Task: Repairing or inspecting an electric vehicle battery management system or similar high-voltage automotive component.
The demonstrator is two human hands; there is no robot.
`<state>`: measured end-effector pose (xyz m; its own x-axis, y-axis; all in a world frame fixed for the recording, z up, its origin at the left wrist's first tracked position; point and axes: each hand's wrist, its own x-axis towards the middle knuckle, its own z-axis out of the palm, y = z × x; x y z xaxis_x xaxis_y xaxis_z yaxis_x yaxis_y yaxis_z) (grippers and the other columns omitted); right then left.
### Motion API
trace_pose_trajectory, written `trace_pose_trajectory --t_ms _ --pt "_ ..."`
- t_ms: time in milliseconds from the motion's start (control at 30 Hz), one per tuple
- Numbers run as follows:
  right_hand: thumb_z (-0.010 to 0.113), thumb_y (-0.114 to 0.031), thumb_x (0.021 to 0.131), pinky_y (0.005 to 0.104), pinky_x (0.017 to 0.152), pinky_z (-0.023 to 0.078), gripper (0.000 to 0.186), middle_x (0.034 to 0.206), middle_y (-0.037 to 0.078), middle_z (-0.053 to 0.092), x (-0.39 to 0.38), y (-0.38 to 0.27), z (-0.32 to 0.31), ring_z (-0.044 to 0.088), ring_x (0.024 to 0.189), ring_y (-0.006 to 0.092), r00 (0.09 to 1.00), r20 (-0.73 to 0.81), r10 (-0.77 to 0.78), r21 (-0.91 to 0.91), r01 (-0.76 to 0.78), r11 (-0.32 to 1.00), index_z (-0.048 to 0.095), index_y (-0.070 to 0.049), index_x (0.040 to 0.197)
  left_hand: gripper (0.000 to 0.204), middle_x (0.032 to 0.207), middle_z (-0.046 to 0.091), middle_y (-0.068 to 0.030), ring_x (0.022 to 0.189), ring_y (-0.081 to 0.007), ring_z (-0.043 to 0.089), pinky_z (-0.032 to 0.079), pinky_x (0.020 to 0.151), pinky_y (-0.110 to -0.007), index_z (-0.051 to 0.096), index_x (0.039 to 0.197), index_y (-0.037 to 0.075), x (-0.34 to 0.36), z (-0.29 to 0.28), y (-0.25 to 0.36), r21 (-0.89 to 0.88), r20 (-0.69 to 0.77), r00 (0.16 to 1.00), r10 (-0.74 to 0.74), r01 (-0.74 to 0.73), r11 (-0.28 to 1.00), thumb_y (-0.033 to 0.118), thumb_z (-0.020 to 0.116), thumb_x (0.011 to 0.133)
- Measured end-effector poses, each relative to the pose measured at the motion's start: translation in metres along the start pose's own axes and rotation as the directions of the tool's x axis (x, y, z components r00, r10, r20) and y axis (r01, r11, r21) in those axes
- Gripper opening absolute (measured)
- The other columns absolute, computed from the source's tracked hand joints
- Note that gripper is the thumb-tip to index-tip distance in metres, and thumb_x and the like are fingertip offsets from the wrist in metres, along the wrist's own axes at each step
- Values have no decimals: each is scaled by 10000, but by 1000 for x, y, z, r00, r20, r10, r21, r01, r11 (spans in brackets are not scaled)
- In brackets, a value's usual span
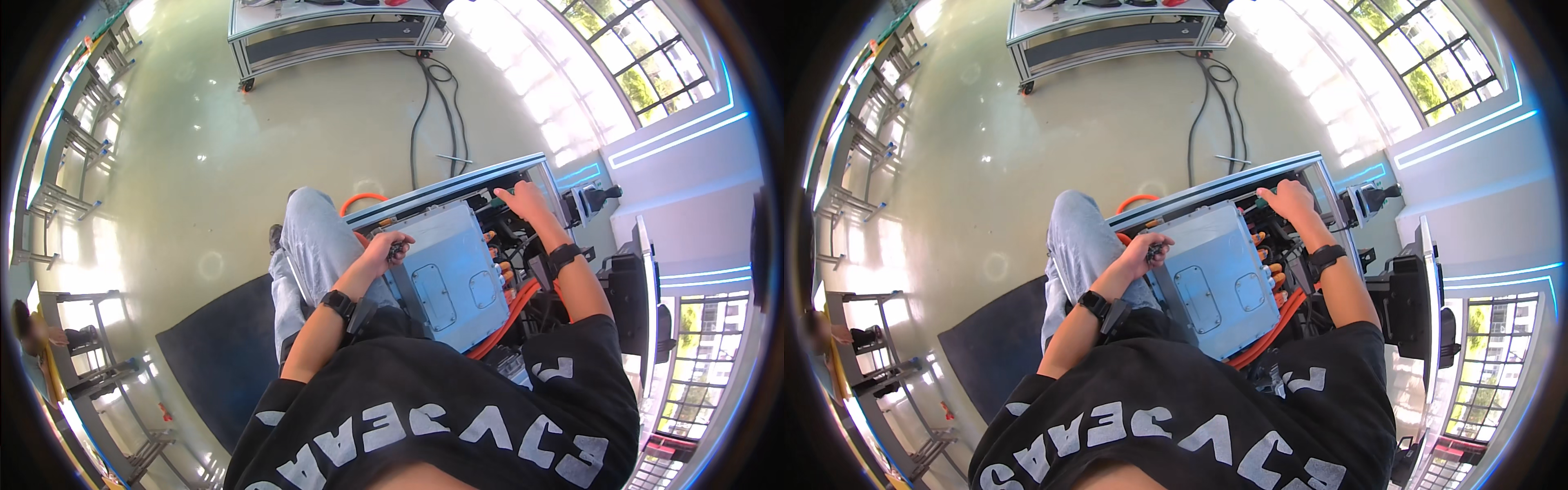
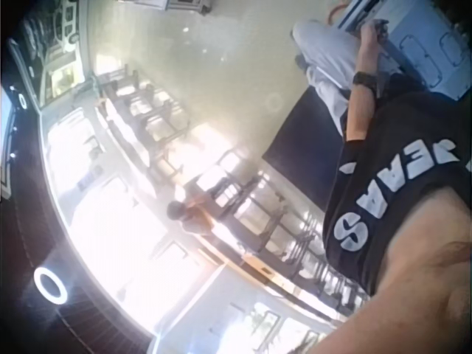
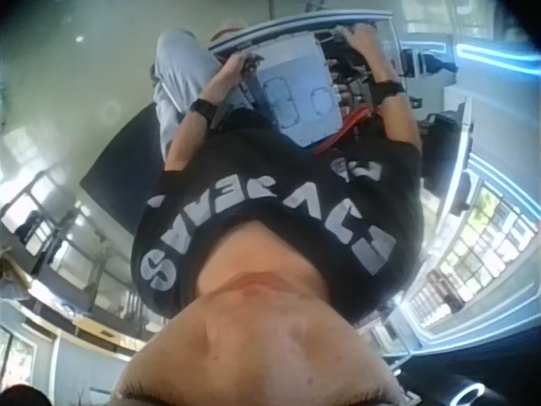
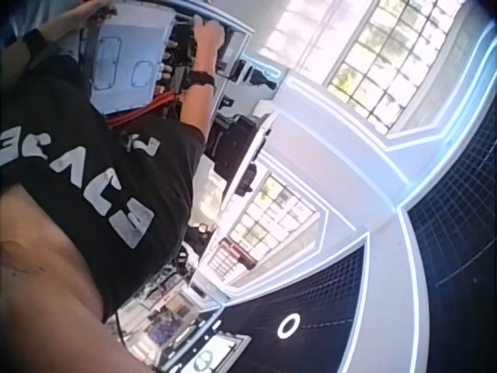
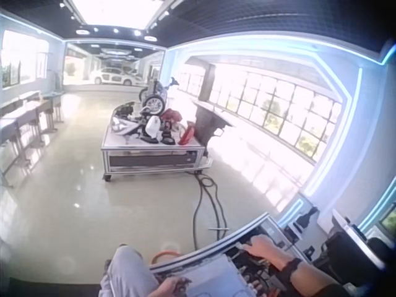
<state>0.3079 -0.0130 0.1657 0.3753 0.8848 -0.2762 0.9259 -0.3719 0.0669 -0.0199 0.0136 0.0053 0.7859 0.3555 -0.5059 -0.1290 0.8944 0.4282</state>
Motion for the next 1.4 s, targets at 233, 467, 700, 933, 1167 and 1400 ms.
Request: trace_pose_trajectory --t_ms 233,467,700,933,1167,1400 --pt "653 -253 805 432 817 487 297 1011 138 627 -13 18 -9 598 964 349 892 -127 -434 40 442 896 621 -81 1045 236 685 520 -22 536 -95 429 349 471 -218 581 958 -34 0 -2 0 3 -28 1000 -11 11 1000 148 447 891" --pt "678 -178 778 437 832 465 308 1081 159 545 -8 10 -1 564 991 355 999 -15 30 85 -28 996 598 -51 1047 238 687 511 -21 545 -97 424 352 487 -223 572 967 -33 -1 -1 0 8 -11 1000 -17 17 1000 156 448 894" --pt "685 -256 798 429 853 460 374 1066 161 555 -13 15 -3 556 1012 366 949 -54 -312 66 315 947 577 -45 1087 238 695 512 -27 555 -99 428 361 496 -228 568 974 -41 0 1 2 11 -10 1000 -22 22 1000 153 456 893" --pt "618 -223 853 444 813 468 272 1078 176 568 -23 13 -8 565 995 382 959 -113 -260 88 271 959 571 -38 1047 227 690 522 -19 539 -92 431 354 471 -222 583 949 -28 2 -1 -1 -6 -1 1000 -11 11 1000 152 459 890" --pt "652 -202 806 468 789 488 362 1173 174 491 -7 14 11 588 959 394 999 11 -37 -21 38 999 534 -60 1118 238 697 515 -22 553 -96 433 368 497 -227 573 968 -37 2 -2 -1 18 -10 1000 -24 24 1000 158 459 894" --pt "661 -190 805 457 738 507 346 1060 164 525 -36 -7 5 613 887 393 984 4 -176 -186 173 967 531 -81 1106 240 693 513 -22 549 -94 431 363 492 -223 564 982 -38 1 1 0 18 -10 1000 -27 27 999 158 459 894"
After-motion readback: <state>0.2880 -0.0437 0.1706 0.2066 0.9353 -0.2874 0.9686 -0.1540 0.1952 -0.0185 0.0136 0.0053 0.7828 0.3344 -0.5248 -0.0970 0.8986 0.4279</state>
